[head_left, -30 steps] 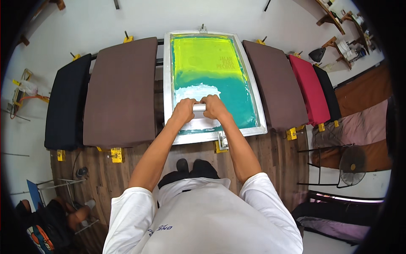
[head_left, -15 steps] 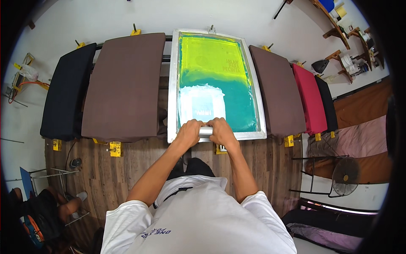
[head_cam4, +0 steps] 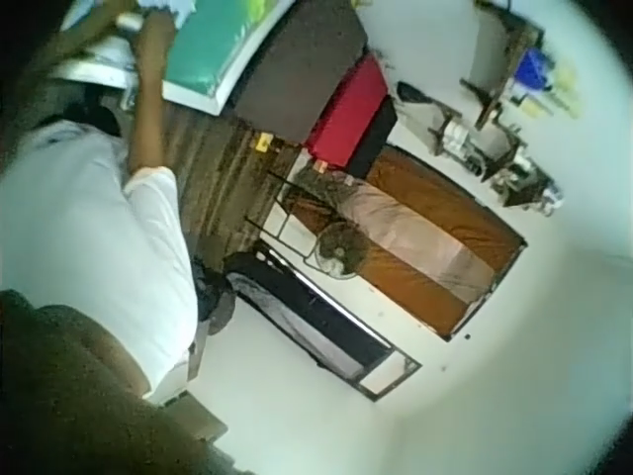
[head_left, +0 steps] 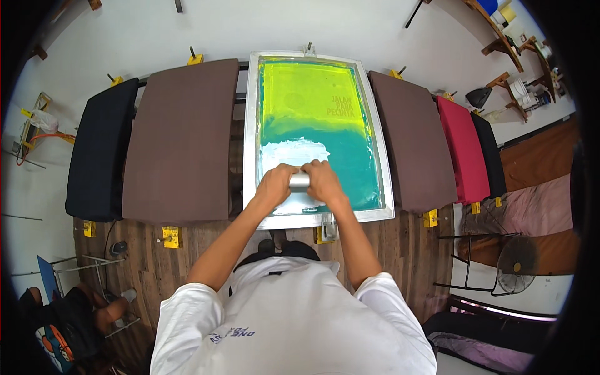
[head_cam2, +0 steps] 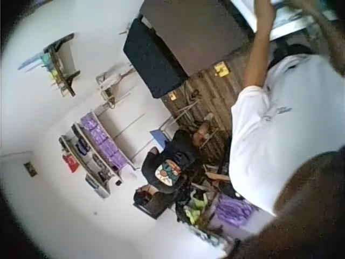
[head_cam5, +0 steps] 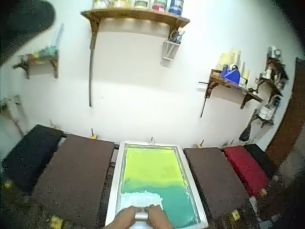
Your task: Applying ink to a garment using a silk screen and a squeegee.
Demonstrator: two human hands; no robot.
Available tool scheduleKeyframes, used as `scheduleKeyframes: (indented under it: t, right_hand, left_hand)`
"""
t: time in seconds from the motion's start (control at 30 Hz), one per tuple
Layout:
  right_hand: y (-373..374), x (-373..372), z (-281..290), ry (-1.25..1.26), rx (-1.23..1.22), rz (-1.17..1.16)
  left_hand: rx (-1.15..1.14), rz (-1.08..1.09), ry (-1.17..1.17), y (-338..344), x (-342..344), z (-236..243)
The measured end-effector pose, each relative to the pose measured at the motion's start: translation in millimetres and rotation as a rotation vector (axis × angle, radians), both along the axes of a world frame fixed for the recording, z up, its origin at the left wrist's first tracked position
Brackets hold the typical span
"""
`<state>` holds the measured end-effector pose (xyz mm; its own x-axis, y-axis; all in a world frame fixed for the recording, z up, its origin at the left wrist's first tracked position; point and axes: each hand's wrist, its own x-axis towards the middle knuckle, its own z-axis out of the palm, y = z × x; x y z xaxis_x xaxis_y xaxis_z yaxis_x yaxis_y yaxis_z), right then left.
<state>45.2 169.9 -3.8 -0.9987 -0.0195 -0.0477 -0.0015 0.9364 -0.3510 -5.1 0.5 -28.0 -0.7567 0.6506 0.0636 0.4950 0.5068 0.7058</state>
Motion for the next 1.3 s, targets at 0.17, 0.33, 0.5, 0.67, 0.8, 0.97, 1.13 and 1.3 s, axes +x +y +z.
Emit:
scheduleKeyframes:
  t: [0.17,0.33,0.5,0.67,0.8,0.97,1.13,1.3]
  right_hand:
    - [-26.5,73.7,6.0,0.010,0.031,-0.005]
    - [-13.9,59.3,26.6,-0.070,-0.037,0.013]
    - [11.0,-23.8,18.8,-0.059,0.028,0.029]
    - [16.9,-45.7,15.9,-0.186,0.011,0.003]
    - [10.4,-21.8,11.6,-0.153,-0.023,0.033]
    - [-9.6,35.0,17.8,-0.123,-0.066,-0.019]
    - [-16.4,53.1,39.7,-0.227,-0.061,-0.006]
    - [-12.6,32.8,49.1,-0.195,-0.017,-0.102]
  left_hand:
    - [0.036,0.016,0.139,-19.4,74.4,8.8]
    - [0.043,-0.047,0.041,-13.0,52.5,35.9]
    - [0.011,-0.008,0.051,10.4,-22.3,21.9]
    - [-0.085,0.003,-0.096,17.5,-37.6,21.1]
    - [-0.085,0.000,-0.078,9.3,-18.1,15.6]
    - [-0.094,0.033,-0.132,-5.4,40.1,16.9]
    - [-0.086,-0.037,-0.120,-14.2,53.4,30.0]
    - [-0.131,-0.126,-0.033,-0.5,12.1,61.4]
